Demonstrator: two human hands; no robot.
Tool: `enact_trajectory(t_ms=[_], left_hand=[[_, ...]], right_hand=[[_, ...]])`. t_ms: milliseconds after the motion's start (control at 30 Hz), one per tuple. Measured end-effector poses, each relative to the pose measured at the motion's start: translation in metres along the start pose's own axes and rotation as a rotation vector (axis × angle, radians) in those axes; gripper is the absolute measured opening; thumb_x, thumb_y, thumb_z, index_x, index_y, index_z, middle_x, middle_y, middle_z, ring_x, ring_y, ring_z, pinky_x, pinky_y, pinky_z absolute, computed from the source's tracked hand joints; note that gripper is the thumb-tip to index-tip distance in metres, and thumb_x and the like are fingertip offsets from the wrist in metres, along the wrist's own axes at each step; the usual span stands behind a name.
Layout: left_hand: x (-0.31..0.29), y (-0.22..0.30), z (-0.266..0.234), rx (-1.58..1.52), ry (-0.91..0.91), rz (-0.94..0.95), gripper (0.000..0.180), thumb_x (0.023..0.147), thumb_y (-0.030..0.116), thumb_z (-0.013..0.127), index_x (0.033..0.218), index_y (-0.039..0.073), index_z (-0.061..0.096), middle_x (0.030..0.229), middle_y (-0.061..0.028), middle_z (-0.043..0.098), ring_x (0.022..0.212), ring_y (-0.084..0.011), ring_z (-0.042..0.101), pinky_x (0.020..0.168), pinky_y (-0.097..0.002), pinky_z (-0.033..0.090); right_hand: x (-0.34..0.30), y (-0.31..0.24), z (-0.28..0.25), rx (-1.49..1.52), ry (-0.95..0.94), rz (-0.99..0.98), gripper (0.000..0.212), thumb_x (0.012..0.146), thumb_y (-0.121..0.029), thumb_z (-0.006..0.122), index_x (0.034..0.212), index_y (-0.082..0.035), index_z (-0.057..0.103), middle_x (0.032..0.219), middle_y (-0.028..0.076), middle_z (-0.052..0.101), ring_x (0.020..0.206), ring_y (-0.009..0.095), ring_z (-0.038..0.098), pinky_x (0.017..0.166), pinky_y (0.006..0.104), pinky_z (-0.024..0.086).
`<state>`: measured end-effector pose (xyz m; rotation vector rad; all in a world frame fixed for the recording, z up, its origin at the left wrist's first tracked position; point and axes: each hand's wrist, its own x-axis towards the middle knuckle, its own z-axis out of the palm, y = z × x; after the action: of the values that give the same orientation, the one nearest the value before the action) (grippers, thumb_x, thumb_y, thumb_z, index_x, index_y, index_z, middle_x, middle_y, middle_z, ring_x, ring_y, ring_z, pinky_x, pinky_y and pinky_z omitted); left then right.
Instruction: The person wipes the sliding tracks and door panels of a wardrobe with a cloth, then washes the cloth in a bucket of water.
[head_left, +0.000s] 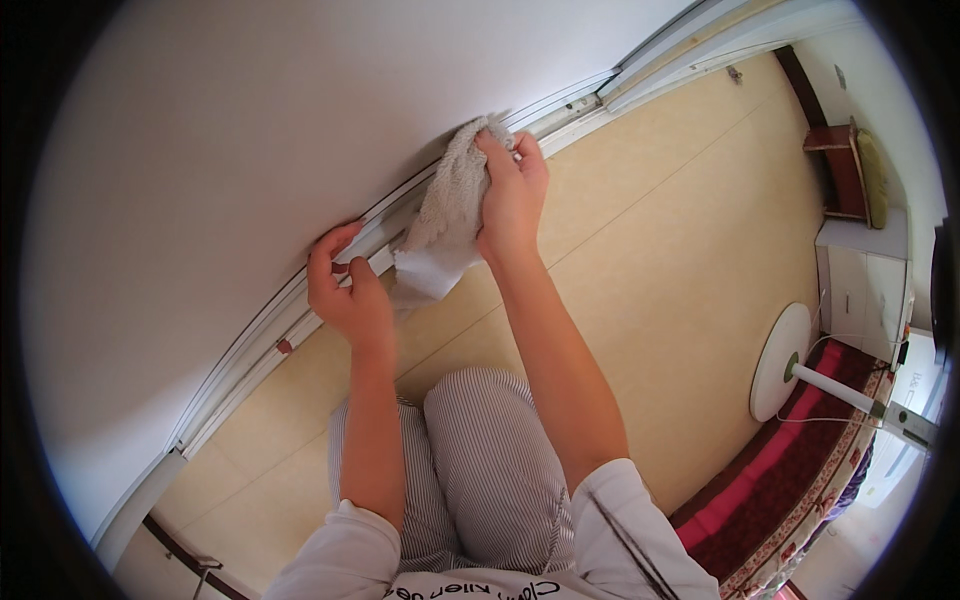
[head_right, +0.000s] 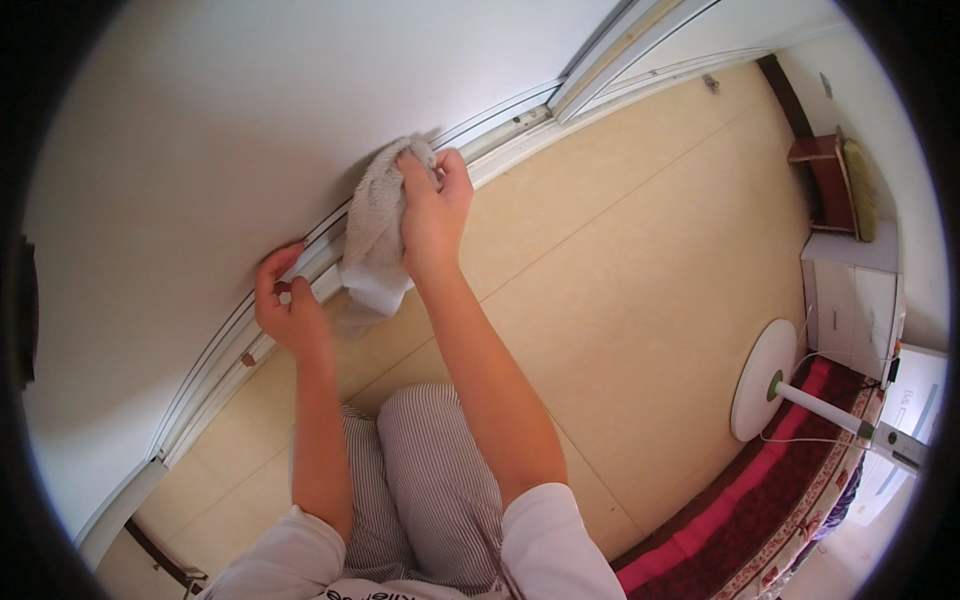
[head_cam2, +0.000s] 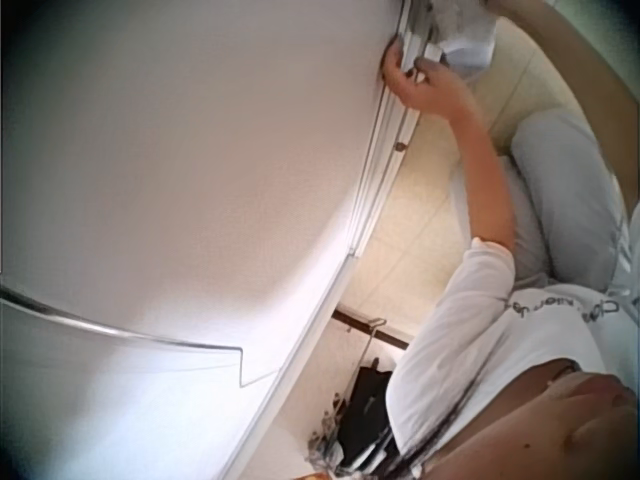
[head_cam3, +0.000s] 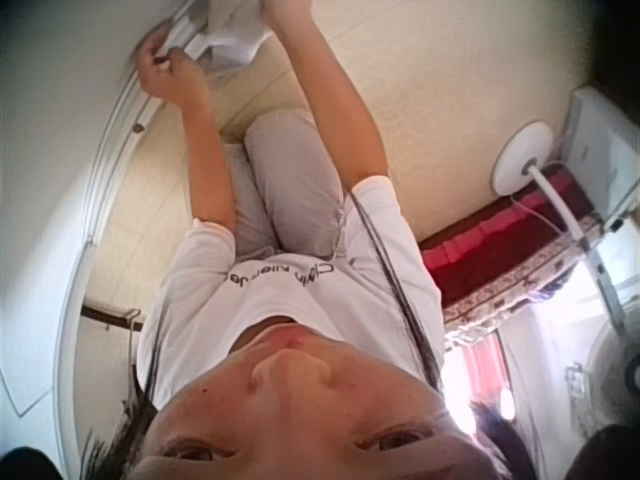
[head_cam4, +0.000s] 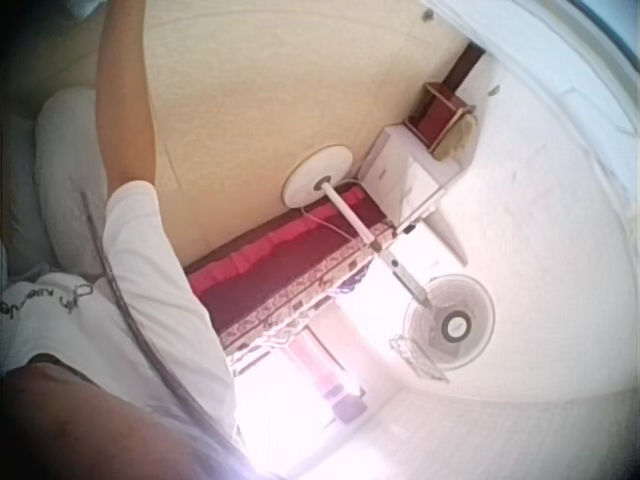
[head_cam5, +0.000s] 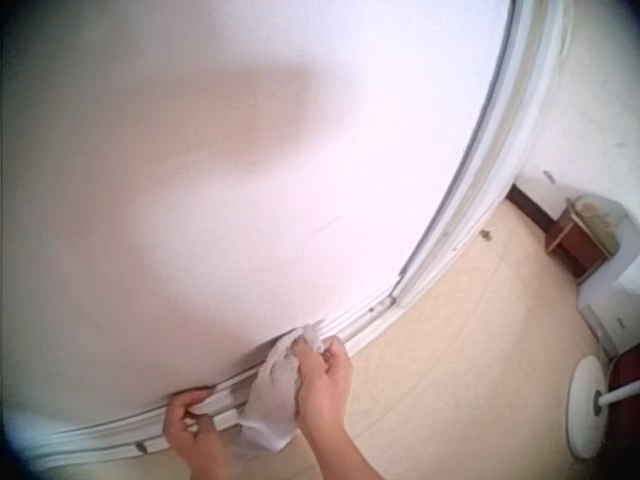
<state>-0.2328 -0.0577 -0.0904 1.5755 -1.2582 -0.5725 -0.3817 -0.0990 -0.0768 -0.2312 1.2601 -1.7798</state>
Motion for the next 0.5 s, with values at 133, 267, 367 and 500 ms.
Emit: enact_trajectory(t_ms=[133,267,367,500], left_hand=[[-0.001,-0.004,0.003,-0.032,-0.023,0.03,0.035,0.067,-0.01,0.044,0.093,0.004,0.062,0.095,-0.0041,0.068,0.09,-0.0135,0.062,0.068,-0.0236,0.04],[-0.001,-0.002,0.001,-0.015,0.005,0.003,0.032,0.066,-0.006,0.046,0.09,0.006,0.064,0.091,-0.0014,0.068,0.084,-0.0148,0.061,0.069,-0.0272,0.041],[0.002,-0.005,0.002,-0.002,0.012,0.031,0.032,0.066,-0.006,0.046,0.09,0.006,0.064,0.091,-0.0011,0.068,0.084,-0.0149,0.061,0.069,-0.0274,0.041],[0.0,0.0,0.005,-0.015,0.01,0.03,0.033,0.066,-0.006,0.046,0.09,0.006,0.064,0.091,-0.0008,0.068,0.084,-0.0151,0.06,0.069,-0.0274,0.04]], right_hand=[[-0.004,-0.005,0.003,-0.035,-0.044,-0.125,0.021,0.082,-0.01,0.063,0.072,-0.007,0.044,0.066,-0.002,0.046,0.061,0.005,0.039,0.052,0.0235,0.033],[-0.003,-0.004,-0.002,-0.114,0.001,-0.085,0.022,0.081,-0.011,0.064,0.071,-0.006,0.045,0.066,-0.001,0.048,0.061,0.005,0.04,0.053,0.0231,0.033],[-0.006,-0.014,0.012,-0.095,-0.052,-0.14,0.023,0.081,-0.012,0.064,0.07,-0.006,0.045,0.066,-0.001,0.049,0.06,0.005,0.04,0.052,0.0229,0.033],[0.007,-0.007,-0.005,-0.249,0.021,-0.042,0.024,0.08,-0.012,0.064,0.069,-0.006,0.045,0.065,-0.001,0.049,0.059,0.005,0.039,0.051,0.0231,0.032]])
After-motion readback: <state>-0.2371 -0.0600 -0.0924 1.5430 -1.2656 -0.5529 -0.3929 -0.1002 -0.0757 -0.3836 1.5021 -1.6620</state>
